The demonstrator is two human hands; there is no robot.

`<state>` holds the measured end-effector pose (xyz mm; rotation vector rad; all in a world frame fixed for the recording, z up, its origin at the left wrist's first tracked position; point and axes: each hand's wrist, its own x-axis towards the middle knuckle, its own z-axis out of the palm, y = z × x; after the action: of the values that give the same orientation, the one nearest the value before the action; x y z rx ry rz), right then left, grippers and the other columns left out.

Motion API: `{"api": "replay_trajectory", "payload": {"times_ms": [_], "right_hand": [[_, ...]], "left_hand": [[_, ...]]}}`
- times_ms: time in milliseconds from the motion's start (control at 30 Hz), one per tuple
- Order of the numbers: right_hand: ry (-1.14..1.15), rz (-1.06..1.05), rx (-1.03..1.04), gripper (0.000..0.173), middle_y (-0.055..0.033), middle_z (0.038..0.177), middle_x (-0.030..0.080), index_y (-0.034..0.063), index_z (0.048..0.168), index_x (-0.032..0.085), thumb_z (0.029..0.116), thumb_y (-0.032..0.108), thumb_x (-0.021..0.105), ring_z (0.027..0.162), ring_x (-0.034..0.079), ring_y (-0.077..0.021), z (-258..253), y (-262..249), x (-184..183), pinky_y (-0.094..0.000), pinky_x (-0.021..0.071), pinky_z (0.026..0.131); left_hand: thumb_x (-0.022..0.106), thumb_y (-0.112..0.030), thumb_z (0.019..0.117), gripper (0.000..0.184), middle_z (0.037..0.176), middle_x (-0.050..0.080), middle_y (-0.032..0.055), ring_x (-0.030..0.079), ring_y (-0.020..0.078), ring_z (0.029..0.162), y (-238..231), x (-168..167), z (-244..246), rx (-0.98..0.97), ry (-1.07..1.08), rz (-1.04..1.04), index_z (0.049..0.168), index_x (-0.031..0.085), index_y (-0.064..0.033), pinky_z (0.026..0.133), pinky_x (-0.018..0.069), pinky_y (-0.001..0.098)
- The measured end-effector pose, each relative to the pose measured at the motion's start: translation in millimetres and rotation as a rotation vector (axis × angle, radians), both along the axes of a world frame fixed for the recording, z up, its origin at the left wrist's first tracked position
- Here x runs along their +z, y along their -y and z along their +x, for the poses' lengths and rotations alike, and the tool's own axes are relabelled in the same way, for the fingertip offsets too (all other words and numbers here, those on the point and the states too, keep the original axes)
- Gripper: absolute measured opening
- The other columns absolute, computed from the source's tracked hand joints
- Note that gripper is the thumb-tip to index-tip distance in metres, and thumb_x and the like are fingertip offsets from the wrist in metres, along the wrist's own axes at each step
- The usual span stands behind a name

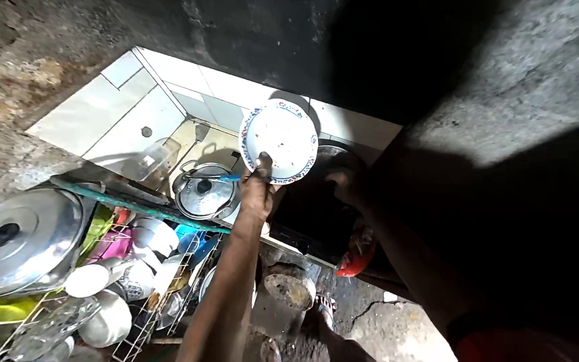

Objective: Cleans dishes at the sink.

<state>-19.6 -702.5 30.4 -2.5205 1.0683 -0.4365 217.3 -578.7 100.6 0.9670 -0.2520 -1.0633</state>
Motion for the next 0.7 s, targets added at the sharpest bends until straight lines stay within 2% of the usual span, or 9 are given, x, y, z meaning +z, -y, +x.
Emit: {"api": "replay_trajectory", "payload": {"times_ms": [33,100,167,200,267,367,467,600,700], "right_hand": [[-0.026,0.001,0.024,0.042,-0.0120,0.135,0.067,0.0139,0.123,0.076,0.0843,0.000,0.067,0.131,0.059,-0.0302,-3,-1,4,-0.0524,0.0469,0.111],[0.056,-0.054,-0.072,0.044,-0.0110,0.140,0.063,0.0173,0.126,0.074,0.0860,0.002,0.064,0.135,0.055,-0.0288,-12,-13,18,-0.0525,0.0454,0.114],[0.141,0.047,-0.303,0.033,-0.0123,0.129,0.069,0.0138,0.130,0.070,0.0995,0.008,0.058,0.117,0.067,-0.0283,-28,-57,61,-0.0534,0.0546,0.100],[0.203,0.143,-0.394,0.032,-0.0109,0.127,0.070,0.0131,0.132,0.068,0.1031,0.012,0.056,0.110,0.070,-0.0258,-40,-87,81,-0.0510,0.0573,0.096],[0.356,0.286,-0.485,0.029,-0.0079,0.119,0.072,0.0127,0.130,0.068,0.1038,0.016,0.058,0.095,0.072,-0.0201,-73,-156,95,-0.0438,0.0623,0.083],[0.320,0.450,-0.680,0.028,-0.0052,0.111,0.075,0.0125,0.125,0.071,0.1047,0.024,0.056,0.089,0.074,-0.0167,-121,-289,82,-0.0413,0.0639,0.081],[0.378,0.700,-0.934,0.030,-0.0143,0.114,0.074,-0.0008,0.127,0.066,0.1064,0.015,0.051,0.087,0.074,-0.0226,-145,-446,62,-0.0426,0.0628,0.077],[0.607,0.963,-1.289,0.032,-0.0160,0.112,0.073,-0.0014,0.129,0.064,0.1042,0.013,0.050,0.086,0.072,-0.0234,-152,-641,45,-0.0415,0.0608,0.074],[0.731,1.004,-1.420,0.031,-0.0163,0.110,0.073,-0.0013,0.127,0.064,0.1007,0.011,0.051,0.087,0.072,-0.0241,-153,-740,40,-0.0415,0.0606,0.074]], "left_hand": [[0.052,-0.028,0.1077,0.031,0.119,0.068,0.0126,0.070,0.0291,0.101,-15,4,3,0.001,-0.003,-0.002,0.135,0.054,-0.0141,0.082,0.0616,0.0519],[0.050,-0.030,0.1084,0.036,0.122,0.067,0.0158,0.071,0.0316,0.103,-56,11,4,-0.013,-0.014,0.019,0.140,0.051,-0.0122,0.084,0.0620,0.0534],[0.044,-0.030,0.1104,0.037,0.117,0.069,0.0174,0.072,0.0286,0.096,-105,11,0,-0.031,-0.024,0.055,0.139,0.050,-0.0078,0.077,0.0638,0.0470],[0.041,-0.030,0.1112,0.039,0.117,0.068,0.0191,0.072,0.0294,0.096,-132,8,-4,-0.040,-0.058,0.071,0.140,0.048,-0.0056,0.078,0.0637,0.0475],[0.039,-0.031,0.1110,0.042,0.122,0.067,0.0187,0.071,0.0307,0.102,-192,-4,-17,-0.077,-0.119,0.112,0.145,0.045,-0.0062,0.083,0.0626,0.0500],[0.037,-0.025,0.1107,0.031,0.106,0.072,0.0125,0.074,0.0253,0.087,-283,-26,-40,-0.172,-0.198,0.221,0.134,0.049,-0.0076,0.074,0.0645,0.0452],[0.044,-0.026,0.1097,0.031,0.100,0.071,0.0118,0.073,0.0222,0.081,-367,-44,-60,-0.374,-0.243,0.367,0.133,0.050,-0.0059,0.070,0.0639,0.0409],[0.054,-0.028,0.1069,0.033,0.101,0.070,0.0132,0.072,0.0225,0.080,-452,-54,-85,-0.633,-0.266,0.551,0.130,0.053,-0.0045,0.067,0.0625,0.0391],[0.057,-0.031,0.1056,0.039,0.107,0.070,0.0161,0.072,0.0262,0.087,-492,-56,-102,-0.860,-0.235,0.621,0.134,0.051,-0.0044,0.072,0.0628,0.0421]]}}
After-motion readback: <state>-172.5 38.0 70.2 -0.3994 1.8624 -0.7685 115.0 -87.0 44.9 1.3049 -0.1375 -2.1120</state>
